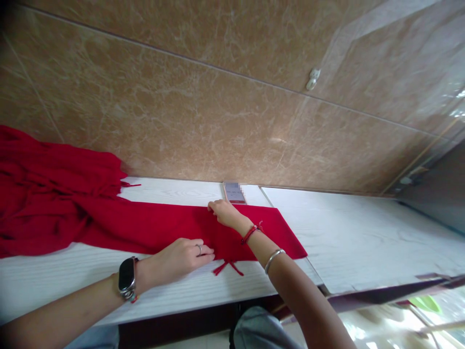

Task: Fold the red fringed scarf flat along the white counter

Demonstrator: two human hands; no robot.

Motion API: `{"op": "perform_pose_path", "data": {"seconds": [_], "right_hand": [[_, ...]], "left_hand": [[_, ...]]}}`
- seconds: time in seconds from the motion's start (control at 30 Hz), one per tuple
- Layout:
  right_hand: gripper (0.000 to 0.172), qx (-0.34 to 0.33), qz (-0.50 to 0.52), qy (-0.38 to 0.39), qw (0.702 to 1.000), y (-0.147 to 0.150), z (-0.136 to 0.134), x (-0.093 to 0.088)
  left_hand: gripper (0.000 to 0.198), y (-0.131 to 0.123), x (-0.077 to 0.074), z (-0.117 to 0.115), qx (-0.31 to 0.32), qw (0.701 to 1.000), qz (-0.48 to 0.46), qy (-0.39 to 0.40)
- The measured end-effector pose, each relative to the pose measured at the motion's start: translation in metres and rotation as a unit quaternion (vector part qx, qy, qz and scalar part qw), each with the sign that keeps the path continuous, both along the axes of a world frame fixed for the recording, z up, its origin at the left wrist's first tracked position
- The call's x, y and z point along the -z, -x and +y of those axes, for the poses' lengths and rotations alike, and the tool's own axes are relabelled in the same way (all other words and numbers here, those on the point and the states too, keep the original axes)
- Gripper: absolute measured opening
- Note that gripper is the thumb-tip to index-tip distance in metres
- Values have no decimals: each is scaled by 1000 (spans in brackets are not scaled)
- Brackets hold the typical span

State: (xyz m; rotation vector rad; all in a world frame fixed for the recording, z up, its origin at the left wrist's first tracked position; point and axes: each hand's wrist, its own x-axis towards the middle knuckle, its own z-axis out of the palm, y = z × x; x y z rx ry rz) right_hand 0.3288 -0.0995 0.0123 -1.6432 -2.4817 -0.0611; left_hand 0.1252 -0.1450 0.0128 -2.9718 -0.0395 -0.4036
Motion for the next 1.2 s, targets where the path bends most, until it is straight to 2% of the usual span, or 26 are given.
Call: {"op": "perform_pose_path", "data": {"seconds": [0.2,0.33,0.43,0.53,0.63,0.77,0.83,0.9,1.0,1.2], "right_hand": [[26,27,-1,-37,999,4,-1,0],[31,22,76,-76,994,1,-25,-2],[43,-6,81,-48,996,-5,-51,2],[43,-2,51,6,999,-15,-64,9],[40,24,59,-1,998,-26,-61,12],[41,42,102,-67,992,-30,-60,-3],[41,12,110,-56,992,-25,-68,-12],[40,-37,92,-2,995,-19,-78,-15],[38,-63,46,53,996,-16,-83,-9],[43,16,9,30,999,-48,-61,5]], "left_hand": [[27,0,-1,2,3,1000,30,7],[28,1,3,2,-17,998,17,51],[30,3,4,-1,-27,996,28,82],[34,8,1,-6,-39,991,53,118],[44,11,-5,-9,-44,982,104,151],[47,9,-10,-11,-53,976,130,169],[45,7,-9,-10,-54,977,118,169],[43,6,-7,-9,-43,981,94,166],[45,7,-5,-8,-15,984,78,161],[55,7,-3,-7,7,986,78,148]]}}
